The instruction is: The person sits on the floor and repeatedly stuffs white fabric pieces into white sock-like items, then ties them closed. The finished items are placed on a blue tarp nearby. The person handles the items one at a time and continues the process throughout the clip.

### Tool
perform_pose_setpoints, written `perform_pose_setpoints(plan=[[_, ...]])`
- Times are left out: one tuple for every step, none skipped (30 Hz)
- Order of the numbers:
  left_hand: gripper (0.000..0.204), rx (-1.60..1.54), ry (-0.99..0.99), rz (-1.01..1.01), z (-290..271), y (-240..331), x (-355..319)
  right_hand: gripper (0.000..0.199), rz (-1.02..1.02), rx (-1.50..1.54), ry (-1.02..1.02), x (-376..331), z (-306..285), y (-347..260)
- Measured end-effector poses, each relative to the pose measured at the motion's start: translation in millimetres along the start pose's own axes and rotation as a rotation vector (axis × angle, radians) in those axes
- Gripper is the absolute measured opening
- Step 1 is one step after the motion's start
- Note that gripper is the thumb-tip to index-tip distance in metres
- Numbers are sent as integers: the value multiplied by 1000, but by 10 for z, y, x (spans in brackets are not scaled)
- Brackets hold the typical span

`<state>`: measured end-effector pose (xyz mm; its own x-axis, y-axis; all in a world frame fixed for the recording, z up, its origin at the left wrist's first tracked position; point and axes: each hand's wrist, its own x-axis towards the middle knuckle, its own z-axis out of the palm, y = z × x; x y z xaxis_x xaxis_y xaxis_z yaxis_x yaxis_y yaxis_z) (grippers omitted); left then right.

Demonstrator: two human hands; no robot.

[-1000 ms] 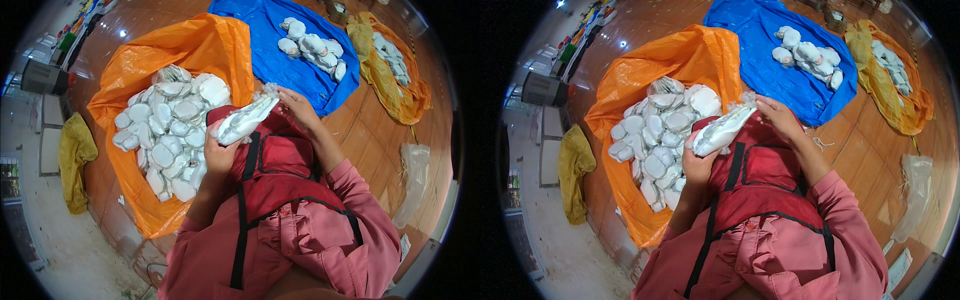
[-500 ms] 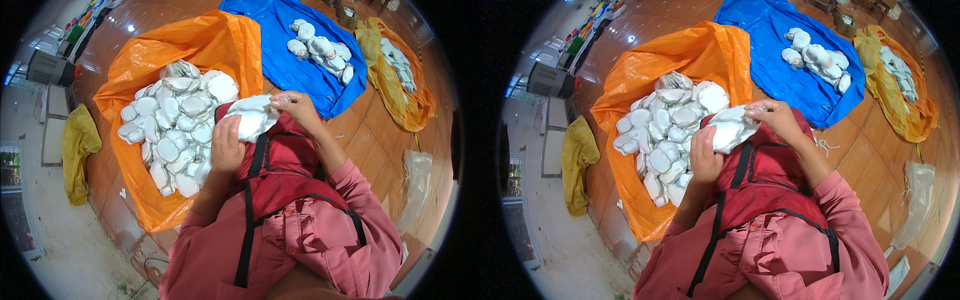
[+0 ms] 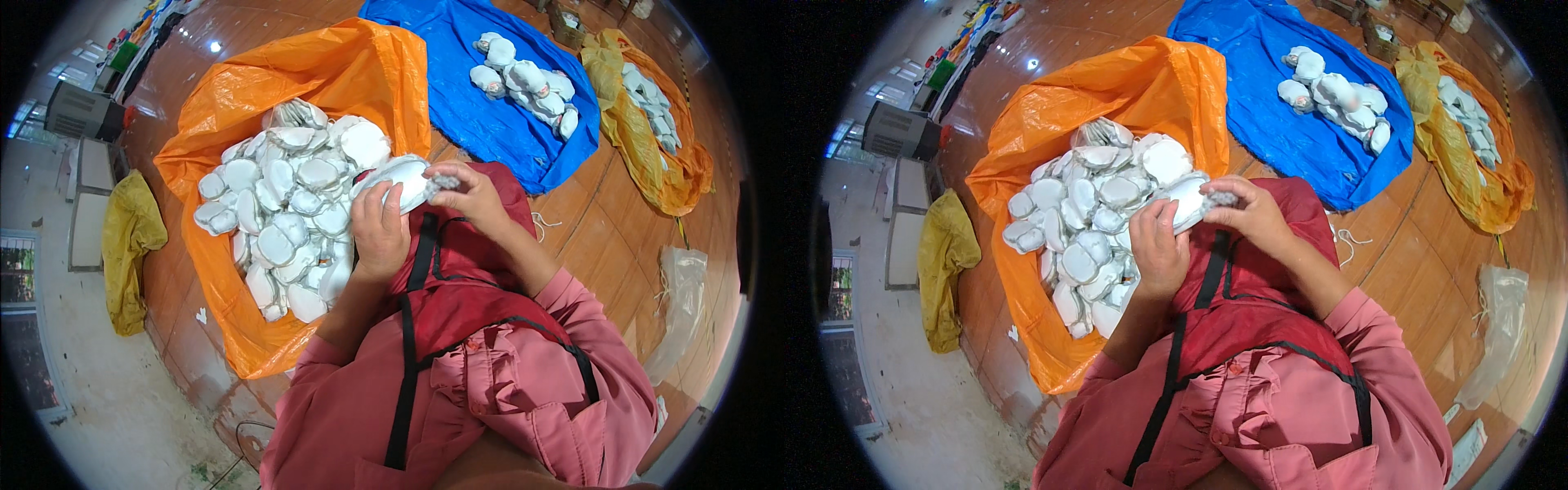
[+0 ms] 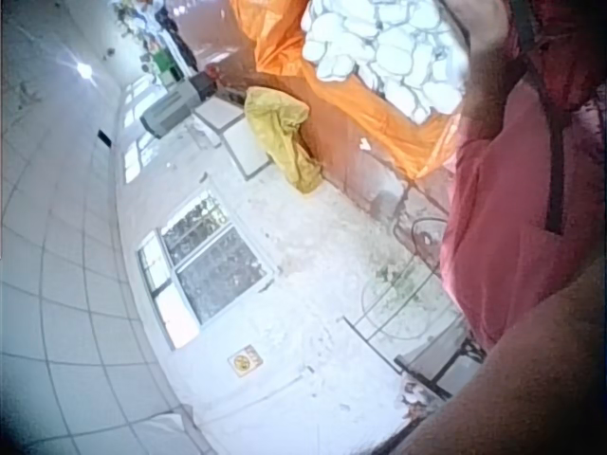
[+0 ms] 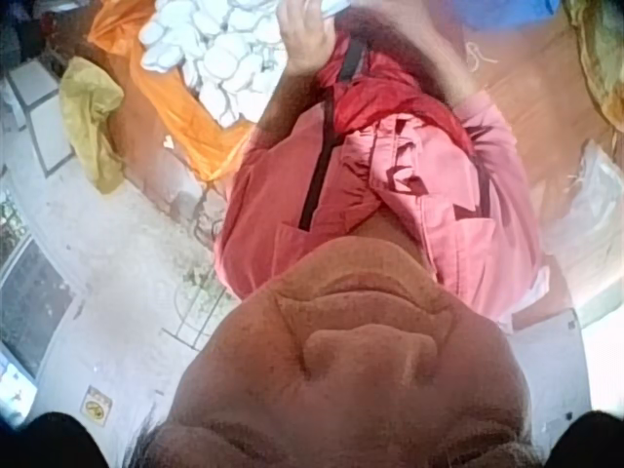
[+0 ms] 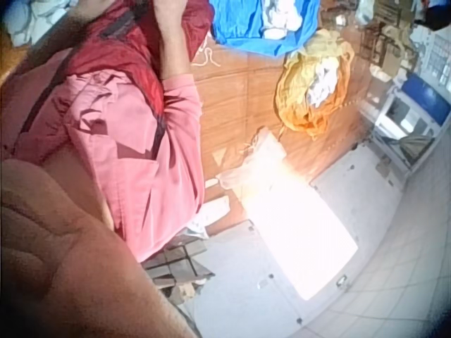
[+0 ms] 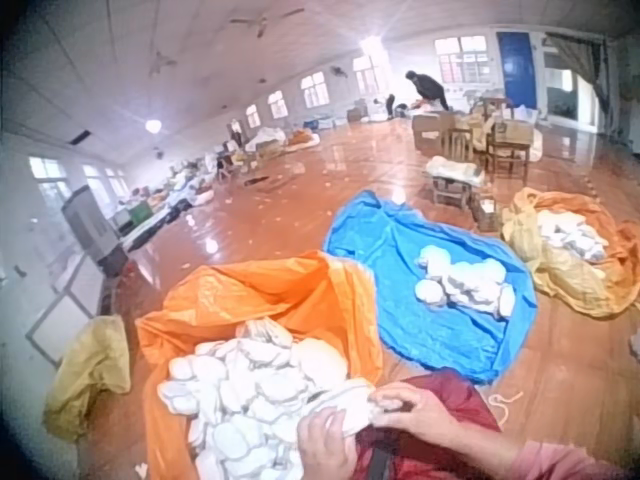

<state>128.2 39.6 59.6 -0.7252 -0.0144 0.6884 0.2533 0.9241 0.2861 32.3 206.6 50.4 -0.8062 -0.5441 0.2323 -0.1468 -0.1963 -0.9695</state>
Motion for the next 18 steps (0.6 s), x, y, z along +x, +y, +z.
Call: perform_pose_setpoints(plan=[[56, -9, -1, -11, 14, 4, -6, 24, -108, -92, 20, -16, 39, 24], [56, -17, -1, -23, 29, 5, -13, 23, -216, -183, 39, -25, 59, 56], [55, -17, -5, -20, 40, 2, -30, 20, -218, -214, 48, -26, 53, 102], [55, -16, -9, -18, 56, -6, -50, 19, -118, -123, 53, -29, 24, 121], [54, -15, -12, -16, 66, -20, -77, 17, -18, -33, 58, -25, -7, 128], [53, -12, -31, 21, 71, -35, -103, 16, 80, 57, 66, -5, -32, 126], [51, -8, -50, 57, 65, -55, -142, 16, 92, 62, 97, 36, -47, 112], [50, -4, -69, 93, 59, -78, -188, 16, 175, 114, 90, 80, -55, 93], [46, -16, -100, 138, 60, -107, -247, 15, 258, 165, 85, 122, -54, 71], [43, -27, -131, 183, 61, -142, -317, 15, 341, 216, 78, 150, -36, 63], [40, -38, -161, 227, 62, -171, -374, 16, 320, 275, 52, 170, 23, 92], [39, -42, -171, 248, 57, -190, -419, 16, 342, 249, 25, 180, 81, 132], [38, -45, -182, 268, 52, -205, -458, 16, 365, 223, -3, 188, 139, 181], [37, -49, -192, 288, 45, -223, -489, 16, 387, 198, -32, 194, 206, 243], [37, -36, -189, 307, 28, -247, -499, 17, 412, 100, -33, 186, 301, 345], [38, -11, -184, 278, 2, -266, -507, 19, 326, 50, -44, 159, 347, 475], [39, 15, -178, 248, -29, -280, -521, 19, 387, 35, -38, 129, 380, 586], [39, 44, -171, 214, -59, -291, -547, 20, 447, 20, -39, 119, 426, 615]])
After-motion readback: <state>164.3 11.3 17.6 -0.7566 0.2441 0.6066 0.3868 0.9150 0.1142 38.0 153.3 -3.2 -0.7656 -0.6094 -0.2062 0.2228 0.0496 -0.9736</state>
